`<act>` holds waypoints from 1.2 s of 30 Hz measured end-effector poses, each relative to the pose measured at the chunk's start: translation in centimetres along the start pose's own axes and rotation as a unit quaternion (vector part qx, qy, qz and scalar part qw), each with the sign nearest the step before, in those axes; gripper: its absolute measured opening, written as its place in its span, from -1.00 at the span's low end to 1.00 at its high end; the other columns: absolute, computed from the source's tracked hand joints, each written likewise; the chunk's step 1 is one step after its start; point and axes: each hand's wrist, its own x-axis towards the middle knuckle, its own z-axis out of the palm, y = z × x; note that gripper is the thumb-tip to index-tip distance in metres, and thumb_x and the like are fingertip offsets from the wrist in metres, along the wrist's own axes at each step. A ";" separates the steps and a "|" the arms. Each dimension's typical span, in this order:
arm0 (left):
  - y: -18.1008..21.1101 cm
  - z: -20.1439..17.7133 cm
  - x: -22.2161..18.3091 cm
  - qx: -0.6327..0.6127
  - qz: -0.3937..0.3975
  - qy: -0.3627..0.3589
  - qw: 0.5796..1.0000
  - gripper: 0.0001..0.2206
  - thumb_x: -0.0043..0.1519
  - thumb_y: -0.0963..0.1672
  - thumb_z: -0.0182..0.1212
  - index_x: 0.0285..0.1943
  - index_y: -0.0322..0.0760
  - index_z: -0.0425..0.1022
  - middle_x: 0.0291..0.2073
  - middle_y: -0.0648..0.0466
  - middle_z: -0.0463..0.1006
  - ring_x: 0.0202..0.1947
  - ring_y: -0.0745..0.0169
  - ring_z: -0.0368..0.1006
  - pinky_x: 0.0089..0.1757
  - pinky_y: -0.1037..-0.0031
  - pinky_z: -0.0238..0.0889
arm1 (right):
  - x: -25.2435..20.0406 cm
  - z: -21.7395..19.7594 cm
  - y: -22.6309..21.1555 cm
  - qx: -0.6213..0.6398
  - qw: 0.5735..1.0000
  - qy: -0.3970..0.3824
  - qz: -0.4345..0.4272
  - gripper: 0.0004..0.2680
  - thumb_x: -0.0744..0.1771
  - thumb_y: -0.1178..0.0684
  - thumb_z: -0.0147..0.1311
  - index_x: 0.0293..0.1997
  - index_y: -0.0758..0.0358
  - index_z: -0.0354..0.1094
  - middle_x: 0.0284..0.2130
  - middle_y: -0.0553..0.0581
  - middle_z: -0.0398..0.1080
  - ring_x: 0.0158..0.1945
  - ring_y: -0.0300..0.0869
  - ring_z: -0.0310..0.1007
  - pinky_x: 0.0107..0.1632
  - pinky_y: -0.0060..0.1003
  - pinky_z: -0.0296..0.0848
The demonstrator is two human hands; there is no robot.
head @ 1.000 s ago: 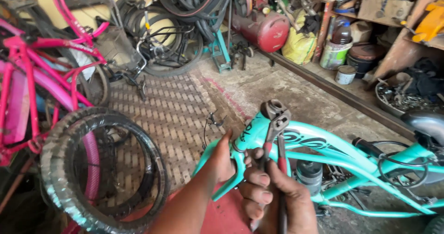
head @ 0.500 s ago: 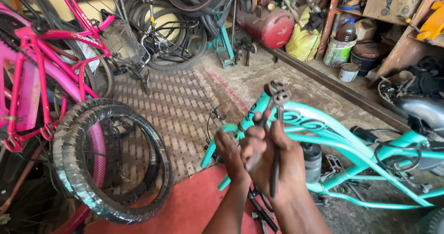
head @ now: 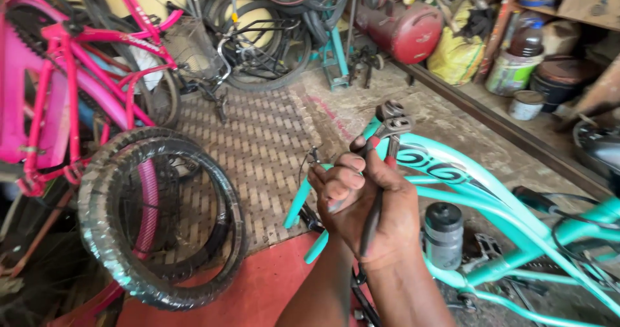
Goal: The person holds a teal bicycle frame and uses end-cutting pliers to manipulate a component on the head tube.
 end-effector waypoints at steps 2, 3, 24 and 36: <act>-0.8 0.7 -0.1 0.005 0.007 0.047 0.999 -0.51 0.30 0.05 -0.07 0.32 -0.28 0.35 -0.20 0.10 0.48 -0.31 0.22 0.28 -0.22 0.37 0.18 | 0.2 0.1 1.2 -0.011 1.000 0.013 -0.025 -0.89 0.37 0.09 -0.02 -0.05 0.22 0.32 -0.40 0.02 0.26 -0.40 -0.23 0.22 -0.30 -0.29 0.23; -1.1 1.4 -0.3 0.007 0.011 0.070 0.997 -0.48 0.29 0.05 -0.08 0.33 -0.32 0.37 -0.22 0.11 0.48 -0.39 0.32 0.27 -0.31 0.45 0.19 | 0.2 0.0 1.4 -0.016 0.999 0.021 -0.038 -0.89 0.37 0.09 -0.02 -0.06 0.21 0.33 -0.41 0.02 0.25 -0.41 -0.22 0.21 -0.30 -0.28 0.23; 0.6 5.8 -7.5 -0.870 -0.063 0.086 0.482 -0.40 0.59 0.11 -0.21 0.10 -0.65 0.39 0.00 -0.17 0.51 -0.03 0.17 0.40 -0.01 0.36 0.27 | -0.9 -1.8 -3.2 0.010 0.998 -0.041 0.051 -0.78 0.40 0.01 0.00 0.08 0.33 0.32 -0.32 0.06 0.27 -0.35 -0.24 0.25 -0.26 -0.32 0.30; 1.7 6.6 -1.0 -0.892 -0.197 -0.059 0.403 -0.30 0.35 0.27 -0.27 0.11 -0.34 0.48 -0.15 -0.02 0.61 -0.21 0.18 0.50 -0.16 0.32 0.33 | -0.5 -1.5 -2.3 0.023 0.997 -0.013 0.068 -0.84 0.39 0.04 0.00 0.01 0.24 0.35 -0.38 0.04 0.26 -0.41 -0.26 0.22 -0.31 -0.35 0.29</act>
